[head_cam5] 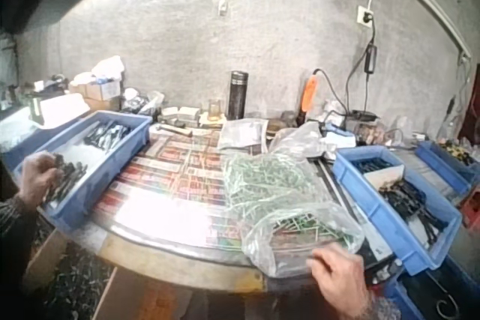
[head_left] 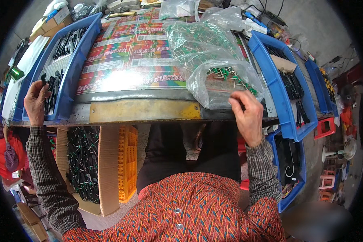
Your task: The person assembles plastic components by threading metal pins with washers through them by hand, then places the finished pieces into a cardboard box.
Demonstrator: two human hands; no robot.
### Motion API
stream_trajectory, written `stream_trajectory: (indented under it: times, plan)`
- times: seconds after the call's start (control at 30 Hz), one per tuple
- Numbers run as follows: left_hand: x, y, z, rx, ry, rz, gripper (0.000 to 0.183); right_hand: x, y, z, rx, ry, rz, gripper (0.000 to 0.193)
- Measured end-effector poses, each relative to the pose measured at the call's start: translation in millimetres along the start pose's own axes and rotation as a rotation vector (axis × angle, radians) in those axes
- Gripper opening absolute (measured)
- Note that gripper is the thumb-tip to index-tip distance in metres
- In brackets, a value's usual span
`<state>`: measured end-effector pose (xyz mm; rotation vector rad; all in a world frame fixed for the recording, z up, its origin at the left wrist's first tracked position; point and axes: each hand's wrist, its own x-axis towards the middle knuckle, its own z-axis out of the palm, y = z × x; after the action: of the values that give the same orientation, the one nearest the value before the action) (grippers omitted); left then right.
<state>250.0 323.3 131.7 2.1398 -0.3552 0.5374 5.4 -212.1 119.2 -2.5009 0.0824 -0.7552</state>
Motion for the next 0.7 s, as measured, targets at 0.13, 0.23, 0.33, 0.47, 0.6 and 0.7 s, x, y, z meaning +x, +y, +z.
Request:
stream_trajectory:
  times: [0.13, 0.23, 0.33, 0.47, 0.6, 0.7]
  plan:
    - [-9.5, 27.7, 7.9, -0.233, 0.045, 0.082, 0.019, 27.8, 21.5, 5.4, -0.143, 0.009, -0.032, 0.016]
    - [-24.6, 67.3, 19.7, -0.258, 0.064, 0.121, 0.016, 40.4, 36.5, 14.7, -0.217, -0.02, -0.017, 0.018]
    - [-45.5, 113.1, 37.0, -0.274, 0.046, 0.096, 0.012, 45.9, 46.1, 23.6, -0.304, -0.035, -0.018, 0.019]
    - [-70.1, 135.5, 57.6, -0.348, -0.021, 0.089, 0.014, 50.1, 46.2, 27.4, -0.355, -0.081, 0.032, 0.017]
    - [-88.7, 146.1, 79.1, -0.472, -0.145, -0.009, 0.015, 50.4, 47.4, 23.9, -0.32, -0.119, 0.045, 0.013]
    - [-101.6, 152.2, 94.6, -0.511, -0.242, -0.057, 0.011, 49.4, 45.1, 17.7, -0.323, -0.111, -0.007, 0.012]
